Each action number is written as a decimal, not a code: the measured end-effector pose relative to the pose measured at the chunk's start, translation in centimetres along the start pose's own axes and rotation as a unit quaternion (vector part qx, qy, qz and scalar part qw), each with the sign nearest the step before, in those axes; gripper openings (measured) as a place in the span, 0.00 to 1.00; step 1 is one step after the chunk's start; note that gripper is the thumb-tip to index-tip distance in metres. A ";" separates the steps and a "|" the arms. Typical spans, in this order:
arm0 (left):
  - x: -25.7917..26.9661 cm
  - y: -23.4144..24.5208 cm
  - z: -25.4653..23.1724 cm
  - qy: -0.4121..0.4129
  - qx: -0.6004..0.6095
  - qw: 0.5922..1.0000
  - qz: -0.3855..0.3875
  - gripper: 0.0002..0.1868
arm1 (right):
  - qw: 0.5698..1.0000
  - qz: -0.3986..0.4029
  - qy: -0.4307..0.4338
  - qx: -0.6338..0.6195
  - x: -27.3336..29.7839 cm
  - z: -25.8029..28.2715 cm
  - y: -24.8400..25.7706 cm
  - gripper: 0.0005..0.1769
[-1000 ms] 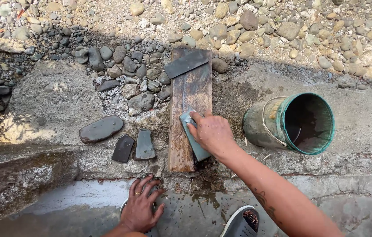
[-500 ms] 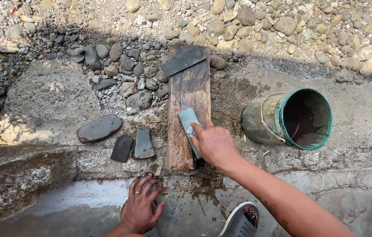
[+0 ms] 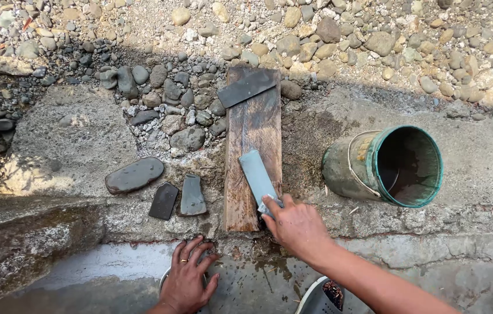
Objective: Sharpening a plane blade using a whetstone and water on an outdoor workbench.
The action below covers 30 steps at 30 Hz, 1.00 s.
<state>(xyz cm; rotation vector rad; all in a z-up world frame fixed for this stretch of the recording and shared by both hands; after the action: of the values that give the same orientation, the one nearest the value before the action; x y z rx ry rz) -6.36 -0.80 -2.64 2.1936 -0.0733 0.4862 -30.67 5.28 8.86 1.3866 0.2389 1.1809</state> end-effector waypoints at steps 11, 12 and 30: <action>-0.2 -0.6 0.4 0.001 0.013 1.000 0.024 0.26 | 0.999 -0.039 0.016 -0.001 -1.5 0.0 1.0 0.25; -0.2 -0.9 0.5 0.009 0.012 0.999 0.035 0.25 | 1.000 0.021 -0.012 0.014 -0.4 -0.2 0.3 0.27; 0.0 -0.9 0.4 0.007 0.001 0.999 0.049 0.26 | 1.000 -0.023 -0.011 -0.010 -5.2 -0.4 1.7 0.25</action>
<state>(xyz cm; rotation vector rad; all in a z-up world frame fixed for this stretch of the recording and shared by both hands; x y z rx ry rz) -6.02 -0.54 -3.48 2.1948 -0.1725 0.5565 -34.21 1.25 7.63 1.3695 0.2414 1.1269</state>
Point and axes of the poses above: each hand's wrist, its own x-axis away from the middle knuckle, its own y-axis out of the back of the hand, z = x × y, the point moved 7 cm from there along -x, towards the middle knuckle, and after that the axes turned 8 degrees about -x, right-handed, at the moved point
